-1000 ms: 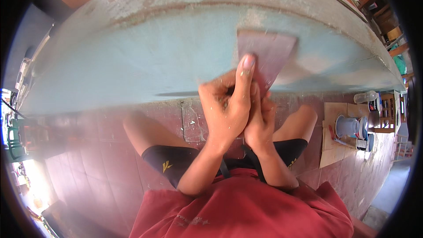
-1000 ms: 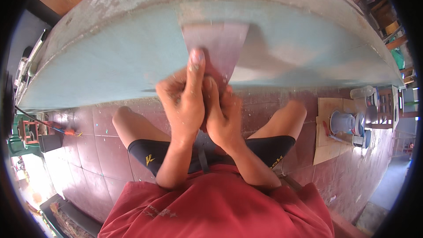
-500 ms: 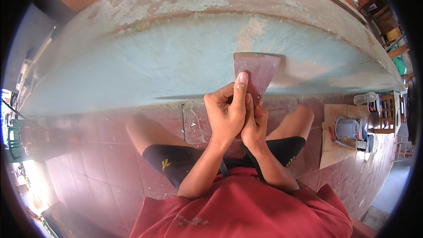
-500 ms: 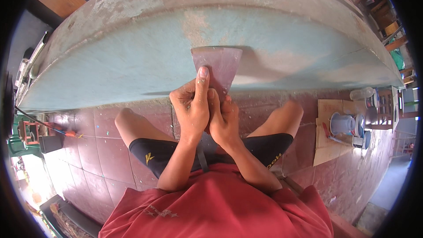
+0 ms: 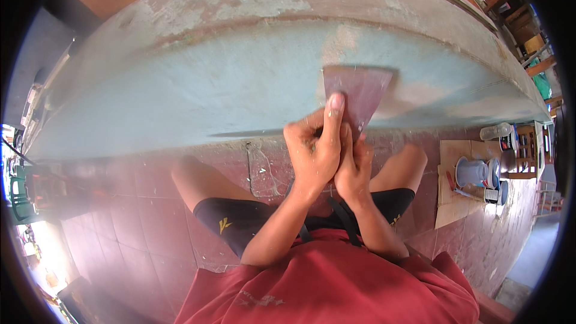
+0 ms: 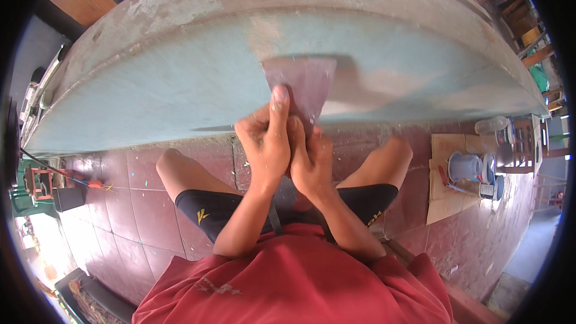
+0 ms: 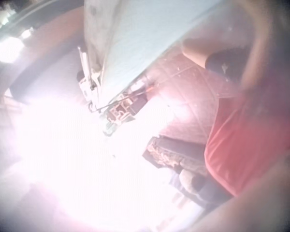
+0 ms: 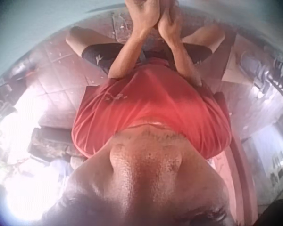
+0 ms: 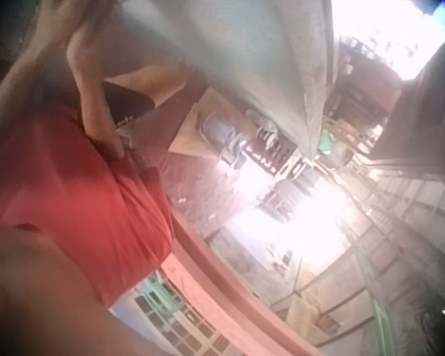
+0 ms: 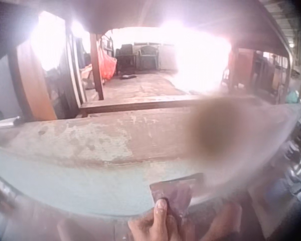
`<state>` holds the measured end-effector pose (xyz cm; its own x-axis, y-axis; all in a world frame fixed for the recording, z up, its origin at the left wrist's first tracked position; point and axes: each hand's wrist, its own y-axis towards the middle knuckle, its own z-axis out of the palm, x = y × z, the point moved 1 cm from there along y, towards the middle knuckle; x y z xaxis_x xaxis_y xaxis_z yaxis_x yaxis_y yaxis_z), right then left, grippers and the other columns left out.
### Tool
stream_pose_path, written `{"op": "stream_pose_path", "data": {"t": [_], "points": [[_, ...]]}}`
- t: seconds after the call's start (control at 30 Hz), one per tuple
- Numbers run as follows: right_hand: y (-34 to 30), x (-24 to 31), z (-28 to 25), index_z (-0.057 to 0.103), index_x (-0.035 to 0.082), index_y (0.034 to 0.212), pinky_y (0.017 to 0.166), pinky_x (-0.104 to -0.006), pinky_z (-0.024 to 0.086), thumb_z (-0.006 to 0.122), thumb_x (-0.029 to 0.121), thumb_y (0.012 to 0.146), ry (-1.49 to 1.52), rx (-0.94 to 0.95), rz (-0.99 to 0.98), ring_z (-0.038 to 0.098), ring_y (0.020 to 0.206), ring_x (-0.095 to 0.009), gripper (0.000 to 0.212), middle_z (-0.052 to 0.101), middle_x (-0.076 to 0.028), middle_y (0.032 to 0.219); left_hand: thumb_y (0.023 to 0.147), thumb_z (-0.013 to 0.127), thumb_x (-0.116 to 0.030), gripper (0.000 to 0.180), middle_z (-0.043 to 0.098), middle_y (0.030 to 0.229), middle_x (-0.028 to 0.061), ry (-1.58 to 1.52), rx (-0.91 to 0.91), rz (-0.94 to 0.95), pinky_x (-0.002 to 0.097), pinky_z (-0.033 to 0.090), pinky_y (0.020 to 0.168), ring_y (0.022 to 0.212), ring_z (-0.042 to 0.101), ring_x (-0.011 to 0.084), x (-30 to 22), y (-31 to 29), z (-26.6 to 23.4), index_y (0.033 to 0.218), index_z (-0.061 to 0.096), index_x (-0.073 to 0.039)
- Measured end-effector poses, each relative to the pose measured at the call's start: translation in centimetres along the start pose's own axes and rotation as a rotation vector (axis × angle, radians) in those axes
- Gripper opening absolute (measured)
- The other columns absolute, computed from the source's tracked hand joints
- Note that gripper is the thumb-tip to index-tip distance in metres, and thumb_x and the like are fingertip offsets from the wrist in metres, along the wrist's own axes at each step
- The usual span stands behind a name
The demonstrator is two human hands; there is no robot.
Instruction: The person scrapes the side of a light-blue boat hull with a metal scraper, removing old paint or residue. The person sits on the floor and works along the hull's edge, occasionally adjusting position to reach different sections.
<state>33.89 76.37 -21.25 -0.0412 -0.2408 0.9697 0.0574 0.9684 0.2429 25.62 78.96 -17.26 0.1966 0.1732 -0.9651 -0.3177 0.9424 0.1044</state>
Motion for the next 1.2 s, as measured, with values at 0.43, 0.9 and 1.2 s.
{"op": "stream_pose_path", "data": {"t": [0.43, 0.9, 1.2], "points": [[-0.1, -1.1, -0.8, 0.056, -0.004, 0.078, 0.049, -0.0261, 0.038, 0.047, 0.015, 0.098, -0.043, -0.034, 0.101, 0.048, 0.057, -0.005, 0.03, 0.054, -0.005, 0.058, 0.095, 0.057, -0.029, 0.052, 0.039, 0.049, -0.0051, -0.049, -0.021, -0.081, 0.0232, 0.022, 0.044, 0.052, 0.031, 0.0029, 2.0, -0.8, 0.3, 0.053, 0.048, -0.002], [1.7, 3.1, -3.9, 0.065, -0.005, 0.096, 0.049, -0.0324, 0.041, 0.057, 0.002, 0.088, -0.549, 0.113, -0.241, 0.055, 0.053, -0.028, 0.014, 0.059, -0.019, 0.069, 0.099, 0.051, -0.026, 0.055, 0.037, 0.051, -0.008, -0.45, -0.15, -0.18, 0.0246, 0.018, 0.045, 0.051, 0.027, 0.0013, 3.7, -1.8, 3.5, 0.049, 0.038, -0.008], [1.9, 2.9, -4.0, 0.066, -0.004, 0.097, 0.049, -0.0331, 0.041, 0.058, 0.001, 0.086, -0.497, 0.131, -0.234, 0.056, 0.054, -0.028, 0.014, 0.059, -0.02, 0.069, 0.099, 0.05, -0.03, 0.056, 0.035, 0.051, -0.0085, -0.469, -0.161, -0.199, 0.0244, 0.017, 0.045, 0.052, 0.026, 0.0015, 4.3, -1.5, 3.7, 0.049, 0.034, -0.01]]}}
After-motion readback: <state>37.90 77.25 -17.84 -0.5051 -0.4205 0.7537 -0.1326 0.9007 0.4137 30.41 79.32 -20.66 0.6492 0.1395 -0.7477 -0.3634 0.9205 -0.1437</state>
